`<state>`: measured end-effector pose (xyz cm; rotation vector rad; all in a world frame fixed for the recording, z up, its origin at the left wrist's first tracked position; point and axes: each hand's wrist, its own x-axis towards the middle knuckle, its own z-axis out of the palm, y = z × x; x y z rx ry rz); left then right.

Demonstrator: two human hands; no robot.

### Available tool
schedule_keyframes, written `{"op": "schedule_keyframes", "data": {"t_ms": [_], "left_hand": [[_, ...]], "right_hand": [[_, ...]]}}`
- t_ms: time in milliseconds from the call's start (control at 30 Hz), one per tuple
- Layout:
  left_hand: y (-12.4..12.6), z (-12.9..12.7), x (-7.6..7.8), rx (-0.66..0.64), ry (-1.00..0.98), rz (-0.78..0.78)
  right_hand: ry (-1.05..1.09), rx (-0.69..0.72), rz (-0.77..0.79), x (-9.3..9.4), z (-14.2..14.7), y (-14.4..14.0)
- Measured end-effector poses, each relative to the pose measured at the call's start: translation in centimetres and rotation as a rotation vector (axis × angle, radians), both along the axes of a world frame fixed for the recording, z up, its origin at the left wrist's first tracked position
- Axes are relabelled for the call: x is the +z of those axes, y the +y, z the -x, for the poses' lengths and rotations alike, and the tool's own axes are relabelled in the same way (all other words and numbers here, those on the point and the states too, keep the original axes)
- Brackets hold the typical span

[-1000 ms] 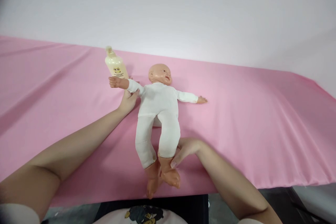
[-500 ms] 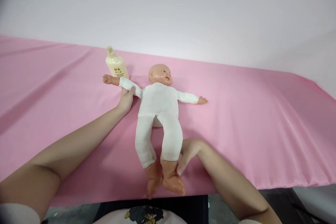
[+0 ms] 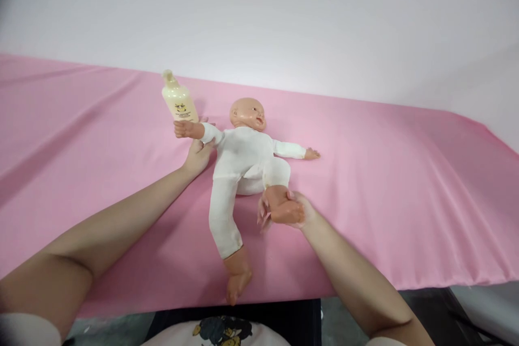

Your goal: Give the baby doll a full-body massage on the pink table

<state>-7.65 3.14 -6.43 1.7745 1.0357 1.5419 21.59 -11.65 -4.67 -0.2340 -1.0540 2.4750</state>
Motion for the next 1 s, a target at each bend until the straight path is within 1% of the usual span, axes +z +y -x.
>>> {"op": "schedule_keyframes", "data": {"t_ms": [67,100,167,233,300,400,567,700,767,833,900,1000], "left_hand": [[-0.4,0.0,0.3,-0.065,0.099,-0.066],[-0.6,0.0,0.5,-0.106,0.164,-0.108],[-0.8,0.0,0.8,-0.181,0.300,-0.184],[-0.9,0.0,0.9,-0.218,0.400,-0.220],[-0.9,0.0,0.9,-0.217,0.432,-0.233],[-0.9,0.1,0.8,-0.204,0.454,-0.252],[-0.9,0.2,0.8,-0.205,0.474,-0.273],[-0.8,0.2,0.8,-0.200,0.469,-0.267],[-0.8,0.2,0.7,-0.205,0.436,-0.260],[-0.8,0.1,0.7,-0.200,0.376,-0.231],[-0.7,0.1,0.7,-0.173,0.281,-0.159],[-0.4,-0.1,0.5,-0.127,0.085,-0.001]], "right_hand": [[0.037,-0.149,0.048,0.4,0.1,-0.2],[0.016,-0.207,0.078,0.6,0.2,-0.3],[-0.095,-0.298,0.149,0.8,0.5,-0.5],[-0.219,-0.358,0.205,0.8,0.8,-0.6],[-0.298,-0.385,0.239,0.9,0.9,-0.5],[-0.352,-0.413,0.264,1.0,1.0,-0.4],[-0.379,-0.444,0.283,1.1,1.1,-0.3],[-0.378,-0.446,0.255,1.2,1.2,-0.5],[-0.356,-0.425,0.205,1.2,1.1,-0.7],[-0.310,-0.353,0.133,1.2,1.0,-1.0],[-0.261,-0.226,0.072,1.3,0.9,-1.3],[-0.224,0.024,0.006,1.7,0.7,-1.6]]}}
